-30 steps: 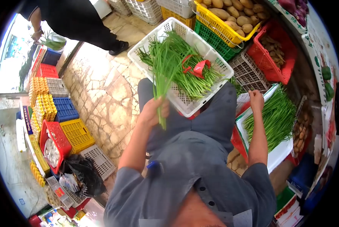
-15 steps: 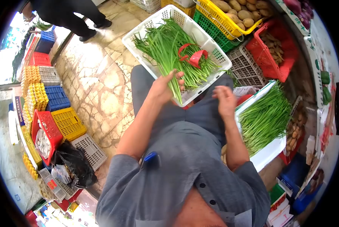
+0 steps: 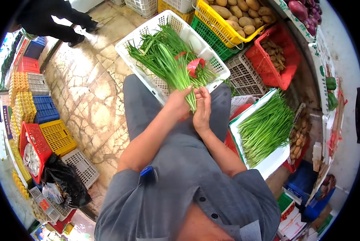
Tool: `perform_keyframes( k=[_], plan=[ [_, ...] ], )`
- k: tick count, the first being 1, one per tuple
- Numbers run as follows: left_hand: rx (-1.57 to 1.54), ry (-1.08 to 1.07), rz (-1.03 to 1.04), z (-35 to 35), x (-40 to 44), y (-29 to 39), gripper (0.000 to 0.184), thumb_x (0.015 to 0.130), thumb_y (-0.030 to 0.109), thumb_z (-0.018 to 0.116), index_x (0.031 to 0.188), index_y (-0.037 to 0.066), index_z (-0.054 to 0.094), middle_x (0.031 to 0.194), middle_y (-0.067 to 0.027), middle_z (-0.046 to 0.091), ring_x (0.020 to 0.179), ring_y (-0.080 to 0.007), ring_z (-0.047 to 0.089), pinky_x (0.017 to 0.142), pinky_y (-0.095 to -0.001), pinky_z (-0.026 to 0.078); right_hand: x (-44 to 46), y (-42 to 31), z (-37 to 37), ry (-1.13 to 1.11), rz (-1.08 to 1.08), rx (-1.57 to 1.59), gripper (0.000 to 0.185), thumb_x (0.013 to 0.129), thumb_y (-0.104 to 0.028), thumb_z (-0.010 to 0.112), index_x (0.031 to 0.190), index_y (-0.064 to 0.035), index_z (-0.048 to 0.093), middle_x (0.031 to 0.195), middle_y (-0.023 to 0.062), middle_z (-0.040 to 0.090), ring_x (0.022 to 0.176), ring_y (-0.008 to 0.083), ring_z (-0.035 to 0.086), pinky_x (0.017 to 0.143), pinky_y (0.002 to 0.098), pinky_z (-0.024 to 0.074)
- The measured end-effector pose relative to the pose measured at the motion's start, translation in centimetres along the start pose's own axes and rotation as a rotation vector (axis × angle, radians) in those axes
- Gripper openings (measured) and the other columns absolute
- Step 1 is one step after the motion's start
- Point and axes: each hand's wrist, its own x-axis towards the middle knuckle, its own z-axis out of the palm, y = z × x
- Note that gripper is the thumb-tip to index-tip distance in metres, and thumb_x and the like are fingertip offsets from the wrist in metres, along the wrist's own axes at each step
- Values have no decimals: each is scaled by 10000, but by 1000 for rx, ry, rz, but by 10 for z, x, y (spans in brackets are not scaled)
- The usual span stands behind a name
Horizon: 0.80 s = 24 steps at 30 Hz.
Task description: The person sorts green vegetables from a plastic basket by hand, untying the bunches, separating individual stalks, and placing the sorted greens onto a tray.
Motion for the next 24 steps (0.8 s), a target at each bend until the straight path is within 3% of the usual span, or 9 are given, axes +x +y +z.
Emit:
perform_keyframes(
  k=[3,6,9,12,13,16,17,21,24],
  plan=[
    [66,91,40,10,-15,4,164,1026,155,533,1110,18,572,918,-80,633,759,-201,633,674,-351,566,5,-12,-12,-19,146,123,412,1076,-300,455,1332,15,522,1149,62,639,953,112,587,846,252,467],
    [184,64,20,12,-21,3,142,996,141,577,1087,32,577,871,-49,615,697,-181,615,636,-343,558,31,8,-32,-176,397,220,377,1061,-295,500,1258,16,583,1099,49,652,942,100,587,837,245,468],
    [530,106,52,12,-28,-1,157,977,137,574,1080,18,573,845,-121,656,674,-269,650,639,-395,553,42,7,-34,-286,524,321,354,1024,-294,567,1198,9,622,1033,40,668,957,96,590,832,251,475],
    [1377,46,589,1,-29,-21,198,954,134,558,1100,1,574,852,-243,675,747,-410,672,672,-483,540,44,3,-23,-290,428,150,299,1003,-226,586,1190,7,591,992,75,673,883,159,629,789,290,509],
    [1545,38,518,-4,-23,-26,285,940,146,552,1170,-21,542,903,-329,655,854,-500,646,726,-538,515,44,2,-20,-268,369,47,278,999,-198,588,1186,6,575,977,92,675,844,190,647,768,308,526],
    [1623,133,360,23,-40,-26,367,935,159,556,1247,-26,497,929,-314,669,865,-506,648,741,-553,511,44,11,-30,-240,522,277,270,958,-110,608,1201,1,572,1031,120,688,908,211,667,857,320,521],
    [1621,122,356,24,-39,-29,477,938,194,580,1329,-29,424,940,-314,671,892,-493,656,771,-528,520,44,13,-35,-218,523,298,266,955,-99,604,1200,0,570,1020,117,687,905,212,668,849,326,527],
    [1548,-182,232,47,-58,-2,462,923,257,648,1239,-68,556,864,-185,703,783,-299,693,701,-392,543,42,8,-57,-169,525,427,238,945,-105,591,1153,9,579,975,117,693,868,202,674,794,327,552],
    [1413,-200,104,51,-62,22,401,934,263,653,1147,-76,641,859,-131,698,740,-184,653,689,-325,533,43,10,-72,-249,506,599,218,964,-83,564,1161,8,576,990,115,691,871,204,683,767,334,576]
  ],
)
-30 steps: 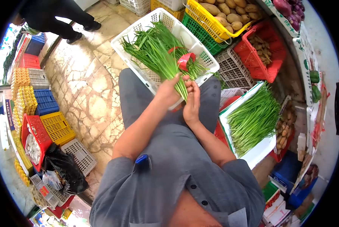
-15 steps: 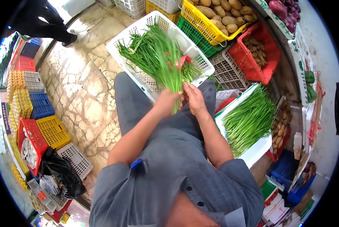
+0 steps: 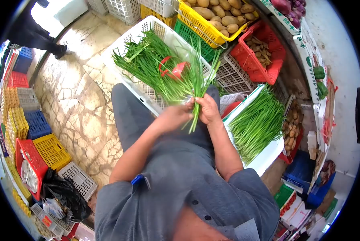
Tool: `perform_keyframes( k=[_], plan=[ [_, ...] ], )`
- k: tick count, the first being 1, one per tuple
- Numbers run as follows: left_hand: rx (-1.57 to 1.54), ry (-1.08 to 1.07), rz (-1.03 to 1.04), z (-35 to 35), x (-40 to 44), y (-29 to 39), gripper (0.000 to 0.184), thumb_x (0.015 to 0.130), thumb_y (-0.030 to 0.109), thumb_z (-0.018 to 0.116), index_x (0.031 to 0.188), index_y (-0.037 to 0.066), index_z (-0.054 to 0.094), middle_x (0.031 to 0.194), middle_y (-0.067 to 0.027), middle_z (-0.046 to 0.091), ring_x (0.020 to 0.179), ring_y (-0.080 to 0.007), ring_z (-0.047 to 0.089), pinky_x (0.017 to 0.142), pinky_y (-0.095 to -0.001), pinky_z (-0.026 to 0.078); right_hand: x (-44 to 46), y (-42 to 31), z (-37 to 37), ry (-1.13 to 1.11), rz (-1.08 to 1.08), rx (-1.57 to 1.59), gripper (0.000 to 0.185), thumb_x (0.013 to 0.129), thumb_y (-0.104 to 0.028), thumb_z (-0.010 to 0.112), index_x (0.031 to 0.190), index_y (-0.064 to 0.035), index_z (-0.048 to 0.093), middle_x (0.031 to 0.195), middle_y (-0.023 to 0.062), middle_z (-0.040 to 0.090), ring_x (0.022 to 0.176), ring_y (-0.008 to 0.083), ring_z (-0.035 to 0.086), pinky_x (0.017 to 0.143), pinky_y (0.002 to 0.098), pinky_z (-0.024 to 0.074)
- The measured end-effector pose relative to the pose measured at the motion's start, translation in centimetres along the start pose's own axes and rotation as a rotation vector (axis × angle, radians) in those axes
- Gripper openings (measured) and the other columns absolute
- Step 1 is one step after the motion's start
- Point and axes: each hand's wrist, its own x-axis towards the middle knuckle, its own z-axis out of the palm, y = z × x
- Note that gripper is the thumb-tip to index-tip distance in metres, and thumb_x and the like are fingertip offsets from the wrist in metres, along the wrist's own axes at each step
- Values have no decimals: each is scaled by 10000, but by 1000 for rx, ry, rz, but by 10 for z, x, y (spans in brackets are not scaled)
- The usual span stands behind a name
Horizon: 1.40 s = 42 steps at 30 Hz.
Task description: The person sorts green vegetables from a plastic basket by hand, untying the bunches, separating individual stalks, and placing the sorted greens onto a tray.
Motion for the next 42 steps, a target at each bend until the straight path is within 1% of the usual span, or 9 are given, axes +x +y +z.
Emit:
perform_keyframes(
  k=[4,6,10,16,19,28,34,40,42],
  plan=[
    [-228,145,32,-3,11,-23,345,978,230,614,1162,-59,656,938,-90,700,741,-144,640,685,-289,540,-11,-9,7,-56,42,91,247,965,-29,526,1204,20,563,1052,126,677,899,219,691,818,390,609],
    [-676,133,-139,-3,23,-26,356,997,222,592,1215,-59,623,987,-96,701,761,-165,657,698,-298,556,-13,-11,12,-63,75,126,263,967,-31,519,1222,20,556,1054,127,671,897,225,690,815,411,615],
    [-1025,82,-166,1,56,-46,356,1034,233,553,1277,-27,547,1158,-175,651,980,-272,678,818,-406,581,-20,-9,13,-52,133,125,290,968,-59,521,1252,-1,539,991,110,645,811,212,659,783,435,613],
    [-1358,132,-166,-6,79,-53,327,1067,210,449,1275,-20,552,1240,-200,624,1100,-352,643,960,-513,525,-27,-9,9,8,214,-40,214,964,-93,524,1167,-25,518,889,84,586,636,158,563,726,433,600],
    [-1202,201,28,-14,88,-65,300,1025,208,540,1197,-36,568,1123,-195,659,956,-302,680,861,-441,567,-37,-14,5,5,234,-85,204,957,-80,533,1154,-31,530,841,49,569,596,112,530,689,388,600],
    [-1501,462,-176,-68,122,-83,241,1064,217,429,1151,37,564,1168,-174,654,1087,-341,633,978,-536,502,-61,-33,-5,19,278,-211,142,940,-62,533,1077,-26,537,816,48,584,546,94,520,652,366,596],
    [-1452,490,-70,-117,142,-115,223,1060,210,443,1011,35,570,1025,-161,689,913,-330,644,851,-481,538,-82,-48,-9,28,295,-282,123,933,-69,542,1046,-20,539,811,47,583,536,96,516,632,360,585],
    [-1407,545,-54,-142,155,-136,188,1052,204,463,1038,43,559,1057,-168,684,904,-339,644,836,-491,534,-106,-68,-15,55,319,-322,170,918,-84,567,1075,-21,547,822,28,577,549,83,508,643,355,576],
    [-1227,591,-146,-145,145,-121,341,1025,296,559,1209,9,570,1024,-145,696,900,-297,656,809,-455,554,-115,-74,-19,60,326,-337,199,908,-100,569,1095,-33,559,815,1,572,572,73,500,664,343,566]
  ],
)
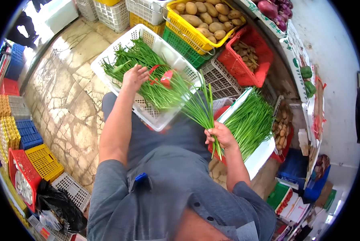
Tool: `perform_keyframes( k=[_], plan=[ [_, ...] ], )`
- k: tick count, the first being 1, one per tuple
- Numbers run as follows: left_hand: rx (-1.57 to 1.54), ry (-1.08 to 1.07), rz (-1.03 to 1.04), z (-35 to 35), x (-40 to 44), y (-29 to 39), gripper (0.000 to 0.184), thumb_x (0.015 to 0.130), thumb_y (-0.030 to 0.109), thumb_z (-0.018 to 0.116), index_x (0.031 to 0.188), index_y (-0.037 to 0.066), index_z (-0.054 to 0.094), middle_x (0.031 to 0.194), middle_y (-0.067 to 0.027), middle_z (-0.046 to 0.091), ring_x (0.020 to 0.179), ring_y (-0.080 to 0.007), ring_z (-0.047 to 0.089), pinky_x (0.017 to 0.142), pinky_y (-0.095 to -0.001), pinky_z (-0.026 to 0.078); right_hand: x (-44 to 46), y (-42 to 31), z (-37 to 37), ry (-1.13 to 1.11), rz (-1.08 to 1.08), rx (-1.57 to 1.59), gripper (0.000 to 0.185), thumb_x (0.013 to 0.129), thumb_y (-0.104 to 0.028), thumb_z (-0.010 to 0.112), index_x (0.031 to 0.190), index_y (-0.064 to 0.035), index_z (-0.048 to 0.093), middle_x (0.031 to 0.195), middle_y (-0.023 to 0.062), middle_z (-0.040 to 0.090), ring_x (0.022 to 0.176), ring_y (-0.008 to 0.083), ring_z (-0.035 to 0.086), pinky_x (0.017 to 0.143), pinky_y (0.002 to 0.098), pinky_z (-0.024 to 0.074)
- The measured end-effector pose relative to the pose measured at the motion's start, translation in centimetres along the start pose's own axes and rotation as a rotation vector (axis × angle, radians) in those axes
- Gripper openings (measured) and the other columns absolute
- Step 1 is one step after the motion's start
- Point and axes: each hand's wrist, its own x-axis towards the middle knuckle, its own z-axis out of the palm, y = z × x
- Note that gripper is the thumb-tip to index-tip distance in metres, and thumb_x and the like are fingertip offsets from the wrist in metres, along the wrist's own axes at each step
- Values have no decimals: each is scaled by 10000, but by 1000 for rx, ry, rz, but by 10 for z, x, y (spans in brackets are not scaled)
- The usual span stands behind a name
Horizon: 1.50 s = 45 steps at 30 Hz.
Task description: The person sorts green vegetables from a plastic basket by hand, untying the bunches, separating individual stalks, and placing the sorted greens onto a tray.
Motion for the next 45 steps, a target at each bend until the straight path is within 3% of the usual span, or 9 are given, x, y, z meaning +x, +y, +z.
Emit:
perform_keyframes(
  k=[2,5,6,10,11,17,25,30,45],
  plan=[
    [572,118,41,24,-30,13,478,980,336,639,1288,-22,566,996,-116,705,887,-216,649,777,-361,548,-7,1,-3,21,-12,15,189,912,-90,568,1092,-32,562,821,4,576,574,76,503,663,336,563],
    [1062,95,673,55,-55,6,457,945,296,685,1260,-27,616,974,-91,709,854,-146,637,727,-289,533,-9,3,0,53,1,40,188,912,-80,567,1093,-30,568,828,8,578,587,79,510,666,331,557],
    [883,-26,644,75,-75,4,362,914,257,698,1129,-33,684,833,-89,715,694,-128,635,615,-302,523,-8,4,3,63,8,43,193,909,-78,569,1096,-30,570,830,8,578,592,80,513,668,329,554],
    [1037,-516,430,125,-152,-31,262,921,227,701,1016,-17,718,777,-66,688,639,-156,619,592,-311,514,2,6,10,69,12,25,252,897,-53,579,1141,-2,548,848,47,582,569,100,527,651,356,576],
    [964,-522,203,134,-166,-40,297,925,245,704,1056,-21,698,732,-52,656,565,-138,586,524,-289,476,4,9,9,42,-3,-1,280,889,-48,578,1163,1,549,849,47,582,570,104,523,657,351,572],
    [742,-551,-91,123,-142,-90,264,922,246,721,926,-7,645,674,-30,611,482,-108,514,464,-267,417,8,9,18,-31,8,-9,250,887,-54,575,1131,-3,555,847,41,578,566,97,508,654,340,568],
    [818,-431,20,127,-141,-69,264,919,214,709,763,14,635,669,-32,629,533,-112,568,516,-267,457,3,15,10,-48,-4,34,246,897,-54,551,1140,-14,572,815,13,563,588,85,513,662,318,565],
    [463,-325,123,123,-117,-50,204,932,206,681,806,50,639,690,-20,602,572,-112,577,547,-271,479,-16,21,-1,-3,-41,33,192,923,-55,558,1109,-7,567,812,30,568,556,84,511,662,326,576],
    [308,-103,147,31,-91,-30,165,981,201,664,868,110,587,700,-3,612,578,-120,612,558,-262,536,-107,-24,-140,924,-649,178,259,951,-48,569,1204,3,551,895,70,586,696,152,575,745,388,592]
  ],
)
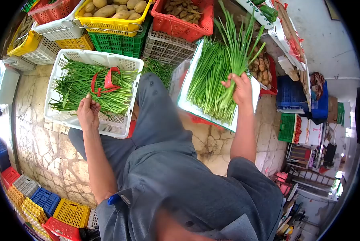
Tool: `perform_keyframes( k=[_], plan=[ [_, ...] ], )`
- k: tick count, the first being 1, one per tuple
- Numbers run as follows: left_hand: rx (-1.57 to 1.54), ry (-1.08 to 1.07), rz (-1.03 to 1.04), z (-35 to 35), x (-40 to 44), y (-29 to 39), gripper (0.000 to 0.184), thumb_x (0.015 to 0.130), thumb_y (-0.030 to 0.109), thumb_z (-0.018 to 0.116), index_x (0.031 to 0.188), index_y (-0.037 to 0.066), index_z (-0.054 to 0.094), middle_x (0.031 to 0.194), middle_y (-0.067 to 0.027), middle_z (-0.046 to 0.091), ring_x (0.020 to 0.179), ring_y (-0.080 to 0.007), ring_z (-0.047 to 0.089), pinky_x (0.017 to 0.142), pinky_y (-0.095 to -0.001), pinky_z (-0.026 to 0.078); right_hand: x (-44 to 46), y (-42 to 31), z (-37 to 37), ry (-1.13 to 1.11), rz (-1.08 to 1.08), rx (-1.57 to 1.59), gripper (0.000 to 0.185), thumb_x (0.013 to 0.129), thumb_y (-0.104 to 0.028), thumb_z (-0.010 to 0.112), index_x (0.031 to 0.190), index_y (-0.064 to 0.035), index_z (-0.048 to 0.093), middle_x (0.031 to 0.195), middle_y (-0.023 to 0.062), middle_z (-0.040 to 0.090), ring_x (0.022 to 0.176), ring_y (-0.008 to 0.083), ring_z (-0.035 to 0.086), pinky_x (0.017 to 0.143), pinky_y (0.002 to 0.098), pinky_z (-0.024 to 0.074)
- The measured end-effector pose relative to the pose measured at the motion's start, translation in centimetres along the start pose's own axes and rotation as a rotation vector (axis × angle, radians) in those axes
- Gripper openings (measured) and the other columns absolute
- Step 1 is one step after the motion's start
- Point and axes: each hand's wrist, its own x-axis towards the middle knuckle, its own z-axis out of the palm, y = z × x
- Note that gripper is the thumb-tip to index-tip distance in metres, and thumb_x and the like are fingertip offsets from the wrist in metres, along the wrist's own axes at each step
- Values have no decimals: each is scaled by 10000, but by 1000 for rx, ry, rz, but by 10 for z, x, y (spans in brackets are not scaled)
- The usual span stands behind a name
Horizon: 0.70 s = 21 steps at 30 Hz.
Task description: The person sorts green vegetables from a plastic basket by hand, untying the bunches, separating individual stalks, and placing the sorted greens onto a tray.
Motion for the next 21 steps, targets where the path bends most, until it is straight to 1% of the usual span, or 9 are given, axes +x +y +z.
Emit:
perform_keyframes(
  k=[3,5,7,13,14,16,17,19,21],
  plan=[
    [-11,5,-26,-7,-6,-11,179,983,203,662,852,111,582,700,-6,613,574,-119,608,549,-263,533,36,56,8,111,151,-294,284,945,-58,600,1216,-11,529,913,83,611,716,174,626,746,358,596],
    [-5,8,-45,-11,-9,-16,178,982,200,662,852,111,578,697,-8,611,570,-120,605,542,-266,530,52,106,15,156,297,-565,336,922,-108,651,1210,28,547,1015,146,652,807,232,678,748,359,585],
    [6,22,-59,-15,-13,-20,169,979,209,665,876,108,578,699,-7,602,566,-125,604,533,-265,527,82,194,-13,237,166,-1028,453,882,-158,705,1233,83,550,1166,225,652,897,323,697,777,410,572],
    [30,94,-91,-34,-12,-31,184,940,225,709,933,85,590,710,-13,587,572,-132,604,517,-262,513,89,184,1,184,179,-1184,487,825,-265,728,1168,69,637,1072,298,682,981,431,668,876,471,528],
    [43,63,-66,-39,-11,-34,200,940,245,711,940,83,593,715,-10,586,576,-131,603,516,-260,510,92,191,-10,147,35,-1296,468,809,-317,729,1089,54,674,1012,301,690,980,425,668,873,472,526],
    [-9,93,-29,-43,-14,-30,216,936,256,717,944,79,593,721,-14,585,587,-135,604,536,-261,516,79,182,-7,144,-195,-1301,489,827,-322,722,1138,50,668,1071,275,694,979,416,673,870,447,522],
    [-30,132,-15,-42,-18,-22,210,938,246,713,941,75,591,723,-18,587,589,-138,602,544,-264,517,70,165,5,99,-121,-1208,453,869,-336,697,1149,18,663,1038,274,691,994,434,660,871,469,519],
    [-45,138,45,-42,-21,-16,222,943,243,708,901,67,579,695,-19,584,573,-135,585,533,-270,492,57,151,27,109,-348,-1122,349,905,-261,680,1143,-5,672,943,192,721,850,320,695,782,400,542],
    [-19,171,55,-44,-23,-12,243,941,239,712,848,68,567,655,-22,578,553,-130,570,528,-266,472,49,143,70,-33,-245,-840,294,926,-209,670,1140,-6,674,899,125,712,776,216,669,723,340,534]
  ],
)
